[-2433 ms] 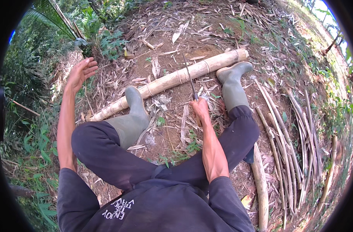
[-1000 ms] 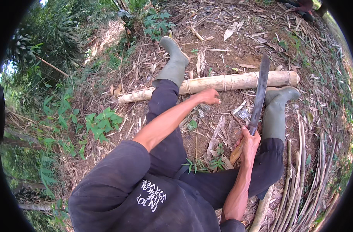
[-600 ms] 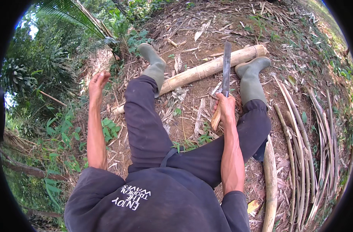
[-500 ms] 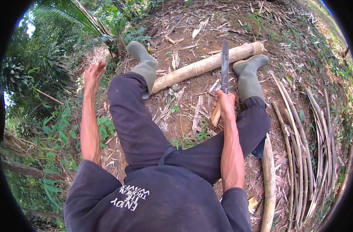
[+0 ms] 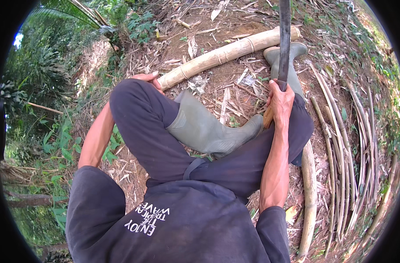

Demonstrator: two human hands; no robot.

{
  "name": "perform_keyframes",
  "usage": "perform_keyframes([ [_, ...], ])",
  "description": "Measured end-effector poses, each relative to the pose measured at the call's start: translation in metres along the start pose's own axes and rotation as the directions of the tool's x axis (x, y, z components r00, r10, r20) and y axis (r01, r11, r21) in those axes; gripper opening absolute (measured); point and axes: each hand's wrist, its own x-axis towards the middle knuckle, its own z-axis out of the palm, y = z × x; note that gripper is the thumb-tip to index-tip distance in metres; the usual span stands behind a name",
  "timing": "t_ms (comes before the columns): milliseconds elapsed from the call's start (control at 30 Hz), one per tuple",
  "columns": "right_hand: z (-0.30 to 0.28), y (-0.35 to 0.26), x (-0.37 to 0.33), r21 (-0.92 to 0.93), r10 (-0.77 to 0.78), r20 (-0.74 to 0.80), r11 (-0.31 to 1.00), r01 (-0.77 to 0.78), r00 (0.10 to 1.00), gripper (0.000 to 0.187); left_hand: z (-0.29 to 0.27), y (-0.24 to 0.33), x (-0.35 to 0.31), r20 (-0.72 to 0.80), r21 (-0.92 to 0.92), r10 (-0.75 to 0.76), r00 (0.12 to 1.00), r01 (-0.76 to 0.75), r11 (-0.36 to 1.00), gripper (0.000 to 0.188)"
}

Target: The person sits on the ground in a wooded area and uses a machete to chop a long bamboo pole into smaller sections. They position the bamboo between their legs, strike it repeatedly with the machete to sever the stalk, and then separate the cut pieces.

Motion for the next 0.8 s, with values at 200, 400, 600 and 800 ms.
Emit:
perform_keyframes([
  [200,0.027,-0.031,0.012,0.168,0.112,0.023,0.979,-0.114,0.993,0.026,-0.104,0.071,0.047,-0.225,0.736,0.205,0.952,0.028,0.676,0.034],
  [400,0.038,0.008,0.012,0.101,0.170,0.056,0.979,-0.174,0.984,0.024,-0.029,0.020,0.164,0.079,0.893,0.288,0.954,-0.196,0.405,0.044],
  [600,0.038,0.012,0.006,-0.094,0.201,0.066,0.976,-0.195,0.977,0.025,-0.025,-0.030,0.284,0.020,0.989,0.417,0.909,-0.079,0.125,0.088],
  [800,0.064,0.009,0.018,-0.136,0.286,0.061,0.952,-0.276,0.956,0.026,-0.046,-0.051,0.336,-0.009,0.978,0.305,0.952,-0.055,0.203,0.104],
])
